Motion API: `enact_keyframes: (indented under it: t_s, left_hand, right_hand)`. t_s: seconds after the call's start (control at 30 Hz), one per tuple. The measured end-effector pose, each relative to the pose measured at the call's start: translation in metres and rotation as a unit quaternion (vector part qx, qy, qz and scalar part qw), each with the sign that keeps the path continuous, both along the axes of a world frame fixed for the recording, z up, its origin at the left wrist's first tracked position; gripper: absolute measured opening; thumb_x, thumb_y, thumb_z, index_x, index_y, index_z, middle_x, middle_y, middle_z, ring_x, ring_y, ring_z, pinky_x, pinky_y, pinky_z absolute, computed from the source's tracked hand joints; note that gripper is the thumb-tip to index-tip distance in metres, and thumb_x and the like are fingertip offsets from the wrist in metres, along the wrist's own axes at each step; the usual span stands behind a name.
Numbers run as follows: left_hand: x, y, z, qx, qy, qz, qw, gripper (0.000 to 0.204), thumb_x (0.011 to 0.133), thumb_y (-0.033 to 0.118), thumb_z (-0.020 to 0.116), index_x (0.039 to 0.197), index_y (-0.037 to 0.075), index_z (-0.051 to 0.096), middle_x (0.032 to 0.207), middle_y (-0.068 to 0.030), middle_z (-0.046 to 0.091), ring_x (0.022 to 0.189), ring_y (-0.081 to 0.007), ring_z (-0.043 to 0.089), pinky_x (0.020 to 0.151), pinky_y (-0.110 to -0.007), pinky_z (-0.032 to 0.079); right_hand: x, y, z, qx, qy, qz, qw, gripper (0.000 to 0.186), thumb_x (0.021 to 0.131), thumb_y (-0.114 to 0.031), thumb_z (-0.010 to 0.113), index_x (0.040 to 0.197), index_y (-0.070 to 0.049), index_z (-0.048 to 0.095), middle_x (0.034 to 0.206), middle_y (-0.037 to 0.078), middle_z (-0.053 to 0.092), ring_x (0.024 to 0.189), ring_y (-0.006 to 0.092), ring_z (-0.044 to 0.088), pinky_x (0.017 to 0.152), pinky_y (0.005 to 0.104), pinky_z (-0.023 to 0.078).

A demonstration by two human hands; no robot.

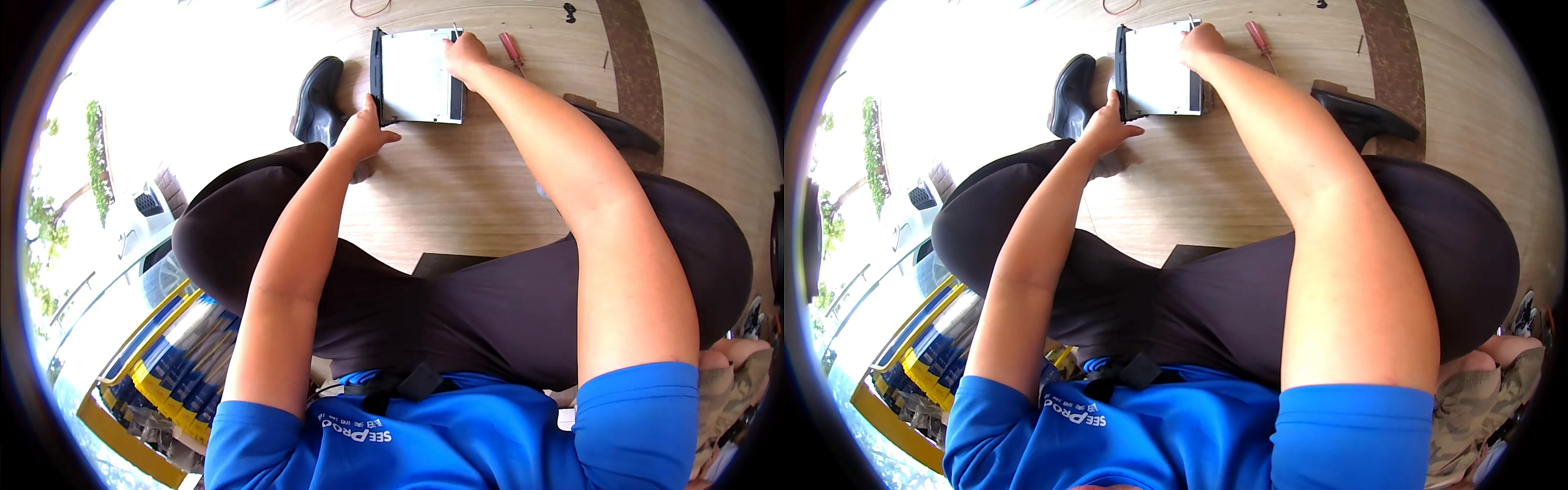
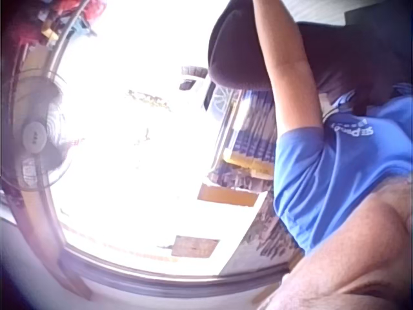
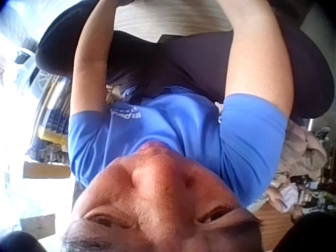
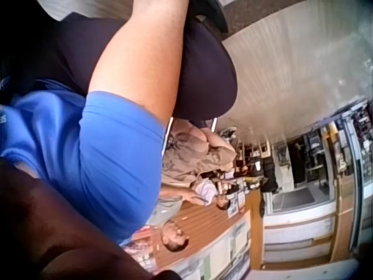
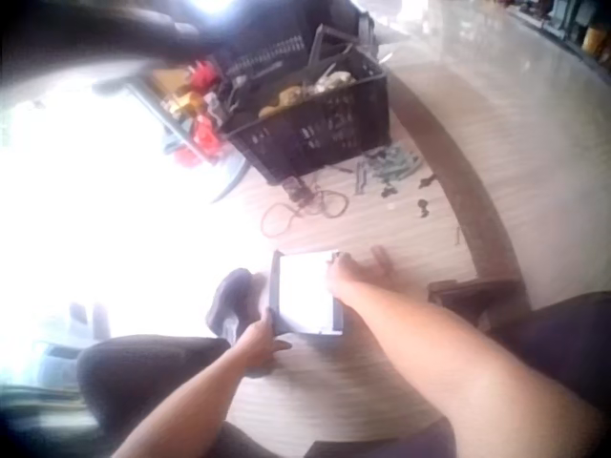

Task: The person disassembles an electronic device by hand on the floor, removing internal components and screws. The person holds and looks at a metal plate before placing it back onto the main housing.

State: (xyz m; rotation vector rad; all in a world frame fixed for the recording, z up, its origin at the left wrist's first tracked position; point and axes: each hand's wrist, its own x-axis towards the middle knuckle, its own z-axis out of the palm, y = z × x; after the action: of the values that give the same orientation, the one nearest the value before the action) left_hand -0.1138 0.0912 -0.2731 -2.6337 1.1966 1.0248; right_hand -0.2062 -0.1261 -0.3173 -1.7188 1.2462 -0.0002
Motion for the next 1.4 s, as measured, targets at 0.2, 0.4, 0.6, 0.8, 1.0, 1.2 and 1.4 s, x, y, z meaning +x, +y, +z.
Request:
enact_keyframes:
  t_s: [0.2, 0.4, 0.6, 0.8, 1.0, 1.2, 1.4]
  left_hand:
    - [-0.017, -0.012, 0.0, 0.035, -0.097, 0.047, 0.994, 0.1, 0.08, 0.042, 0.075, 0.144, -0.012, 0.021, 0.102, -0.0263, 0.067, 0.097, -0.0358, 0.066, 0.084, -0.04, 0.053]
    - [-0.019, -0.012, -0.003, 0.062, -0.123, 0.086, 0.987, 0.095, 0.082, 0.042, 0.072, 0.145, -0.008, 0.023, 0.102, -0.0233, 0.068, 0.096, -0.0346, 0.067, 0.083, -0.04, 0.053]
    - [-0.022, -0.02, -0.004, 0.053, -0.119, 0.08, 0.988, 0.092, 0.083, 0.042, 0.071, 0.145, -0.007, 0.025, 0.102, -0.0226, 0.068, 0.096, -0.0348, 0.066, 0.082, -0.041, 0.053]
    - [-0.02, -0.022, -0.006, 0.059, -0.113, 0.075, 0.989, 0.091, 0.083, 0.042, 0.071, 0.144, -0.008, 0.026, 0.1, -0.0237, 0.068, 0.096, -0.0357, 0.066, 0.082, -0.041, 0.053]
    - [-0.015, -0.016, -0.005, 0.042, -0.113, 0.069, 0.99, 0.086, 0.08, 0.04, 0.074, 0.138, -0.009, 0.033, 0.096, -0.0248, 0.068, 0.094, -0.0359, 0.067, 0.081, -0.04, 0.053]
    - [-0.012, -0.014, -0.008, 0.03, -0.11, 0.073, 0.991, 0.079, 0.08, 0.039, 0.075, 0.131, -0.009, 0.037, 0.094, -0.0252, 0.068, 0.093, -0.0364, 0.067, 0.08, -0.041, 0.054]
    - [-0.01, -0.016, -0.01, 0.021, -0.107, 0.064, 0.992, 0.067, 0.08, 0.038, 0.075, 0.119, -0.008, 0.044, 0.093, -0.026, 0.068, 0.092, -0.0373, 0.067, 0.08, -0.042, 0.054]
  right_hand:
    - [0.004, 0.0, 0.0, 0.025, -0.01, -0.003, 1.0, 0.046, 0.095, -0.034, 0.057, 0.112, 0.009, 0.057, 0.115, 0.028, 0.062, 0.108, 0.038, 0.061, 0.092, 0.0427, 0.049]
    - [0.005, -0.005, 0.019, -0.022, 0.054, 0.138, 0.989, 0.034, 0.091, -0.021, 0.054, 0.112, 0.004, 0.062, 0.118, 0.023, 0.063, 0.111, 0.0342, 0.062, 0.094, 0.0413, 0.05]
    - [-0.005, -0.015, 0.01, -0.095, 0.082, 0.228, 0.965, 0.032, 0.088, -0.015, 0.05, 0.111, 0.0, 0.067, 0.12, 0.02, 0.063, 0.112, 0.0336, 0.062, 0.094, 0.0412, 0.05]
    - [-0.004, -0.008, 0.003, -0.062, 0.05, 0.093, 0.992, 0.034, 0.09, -0.016, 0.048, 0.116, 0.002, 0.062, 0.12, 0.021, 0.063, 0.111, 0.0344, 0.062, 0.093, 0.0423, 0.05]
    - [-0.007, 0.003, 0.019, -0.048, 0.056, 0.064, 0.995, 0.044, 0.09, -0.026, 0.059, 0.119, 0.007, 0.051, 0.115, 0.026, 0.063, 0.108, 0.0361, 0.063, 0.091, 0.0433, 0.051]
    - [-0.014, 0.009, 0.011, -0.076, 0.045, 0.092, 0.992, 0.051, 0.084, -0.031, 0.071, 0.11, 0.007, 0.049, 0.106, 0.026, 0.065, 0.101, 0.0367, 0.066, 0.086, 0.0432, 0.053]
    - [-0.017, 0.005, 0.005, -0.112, 0.032, 0.121, 0.986, 0.051, 0.083, -0.033, 0.073, 0.106, 0.006, 0.049, 0.102, 0.025, 0.067, 0.097, 0.036, 0.067, 0.083, 0.0428, 0.054]
